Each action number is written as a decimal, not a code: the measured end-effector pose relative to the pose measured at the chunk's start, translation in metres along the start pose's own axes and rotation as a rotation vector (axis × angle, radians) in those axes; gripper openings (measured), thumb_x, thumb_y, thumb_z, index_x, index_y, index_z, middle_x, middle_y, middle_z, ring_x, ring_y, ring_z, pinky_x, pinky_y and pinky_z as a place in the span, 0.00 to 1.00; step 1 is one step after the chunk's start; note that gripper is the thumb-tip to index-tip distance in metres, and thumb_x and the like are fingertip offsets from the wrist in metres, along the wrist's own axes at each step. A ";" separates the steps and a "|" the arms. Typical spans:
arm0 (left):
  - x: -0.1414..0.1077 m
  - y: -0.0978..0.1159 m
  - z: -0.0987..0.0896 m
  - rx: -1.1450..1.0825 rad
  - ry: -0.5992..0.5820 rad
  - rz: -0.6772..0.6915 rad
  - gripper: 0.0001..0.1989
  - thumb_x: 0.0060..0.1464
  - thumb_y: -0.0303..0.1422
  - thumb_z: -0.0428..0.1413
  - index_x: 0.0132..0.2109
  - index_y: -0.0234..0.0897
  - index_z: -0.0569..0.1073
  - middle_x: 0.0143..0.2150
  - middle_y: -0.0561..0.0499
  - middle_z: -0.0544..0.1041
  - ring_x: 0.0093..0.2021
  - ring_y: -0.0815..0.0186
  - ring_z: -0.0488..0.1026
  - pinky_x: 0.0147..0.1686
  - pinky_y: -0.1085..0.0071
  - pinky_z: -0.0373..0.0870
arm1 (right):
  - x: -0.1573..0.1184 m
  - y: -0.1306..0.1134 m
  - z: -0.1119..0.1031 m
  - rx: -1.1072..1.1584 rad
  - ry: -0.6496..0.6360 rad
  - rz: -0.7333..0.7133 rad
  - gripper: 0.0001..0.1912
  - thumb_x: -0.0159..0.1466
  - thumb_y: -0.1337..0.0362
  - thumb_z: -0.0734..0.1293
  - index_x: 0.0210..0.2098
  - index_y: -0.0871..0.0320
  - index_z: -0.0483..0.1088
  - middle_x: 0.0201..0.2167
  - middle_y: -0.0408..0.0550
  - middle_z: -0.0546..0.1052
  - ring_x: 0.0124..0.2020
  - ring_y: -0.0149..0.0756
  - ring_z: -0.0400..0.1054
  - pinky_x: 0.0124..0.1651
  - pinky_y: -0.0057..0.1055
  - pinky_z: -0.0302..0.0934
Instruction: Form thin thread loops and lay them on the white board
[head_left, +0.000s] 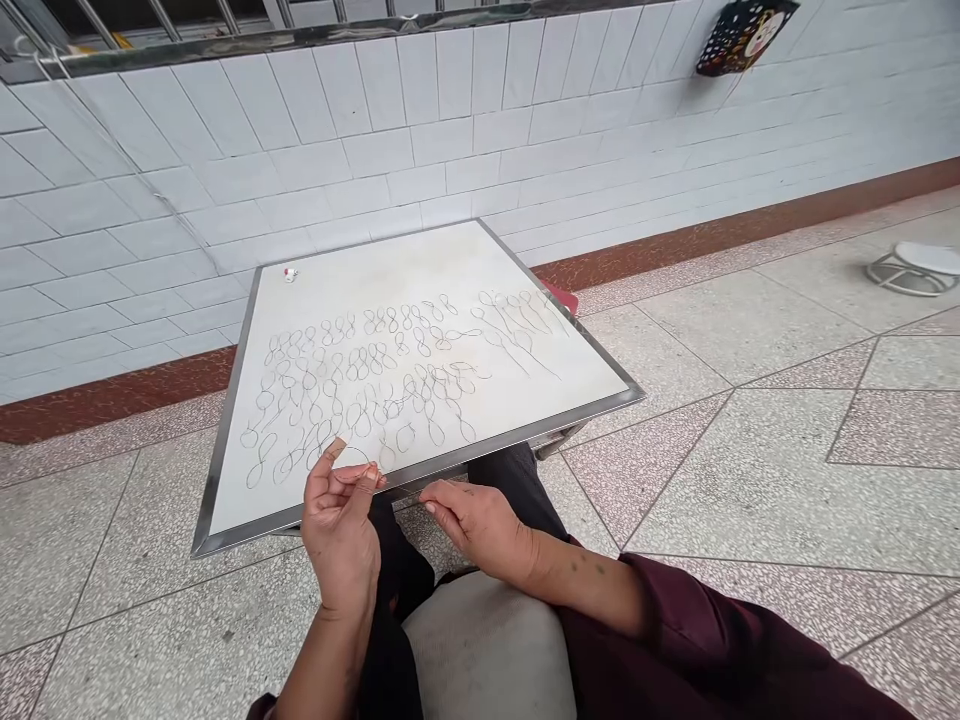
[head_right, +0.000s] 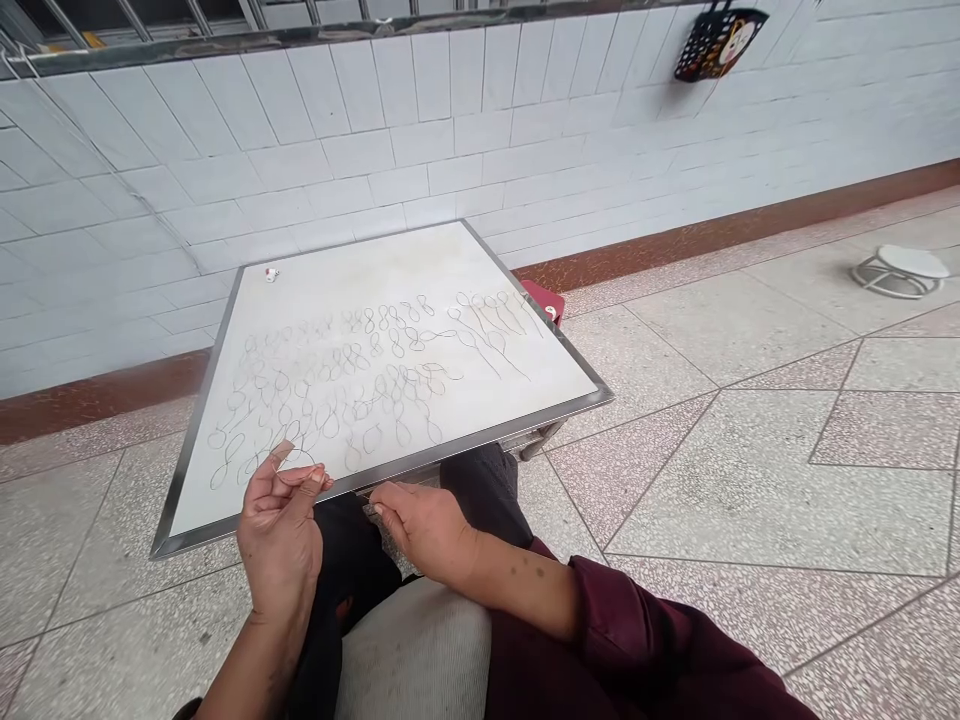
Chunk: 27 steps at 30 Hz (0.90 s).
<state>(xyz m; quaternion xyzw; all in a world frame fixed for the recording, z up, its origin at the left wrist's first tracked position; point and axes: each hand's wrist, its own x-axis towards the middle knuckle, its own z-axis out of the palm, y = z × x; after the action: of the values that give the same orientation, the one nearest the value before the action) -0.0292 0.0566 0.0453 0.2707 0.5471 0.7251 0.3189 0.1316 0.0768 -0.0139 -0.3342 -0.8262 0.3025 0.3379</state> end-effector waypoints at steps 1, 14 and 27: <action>0.000 0.000 -0.001 -0.005 0.003 -0.002 0.25 0.45 0.29 0.69 0.52 0.39 0.76 0.33 0.55 0.77 0.33 0.68 0.75 0.44 0.67 0.74 | 0.000 0.001 0.000 -0.017 -0.003 -0.007 0.11 0.74 0.64 0.57 0.45 0.56 0.71 0.36 0.45 0.79 0.37 0.33 0.74 0.42 0.28 0.66; 0.007 0.001 -0.004 0.013 0.020 -0.032 0.26 0.43 0.29 0.69 0.52 0.38 0.76 0.31 0.56 0.76 0.33 0.68 0.74 0.47 0.65 0.72 | -0.007 0.007 0.000 0.024 -0.040 -0.075 0.16 0.69 0.72 0.56 0.53 0.56 0.66 0.41 0.47 0.78 0.37 0.33 0.73 0.41 0.29 0.69; 0.007 -0.014 0.000 0.075 -0.051 -0.075 0.28 0.46 0.33 0.69 0.56 0.41 0.74 0.35 0.54 0.77 0.34 0.69 0.74 0.46 0.67 0.71 | -0.003 0.022 -0.010 -0.057 0.040 -0.033 0.09 0.73 0.62 0.58 0.42 0.55 0.70 0.38 0.47 0.74 0.38 0.33 0.69 0.41 0.27 0.67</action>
<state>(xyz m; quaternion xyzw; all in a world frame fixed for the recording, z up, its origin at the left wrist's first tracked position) -0.0312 0.0647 0.0323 0.2801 0.5755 0.6845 0.3491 0.1486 0.0902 -0.0251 -0.3360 -0.8331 0.2663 0.3496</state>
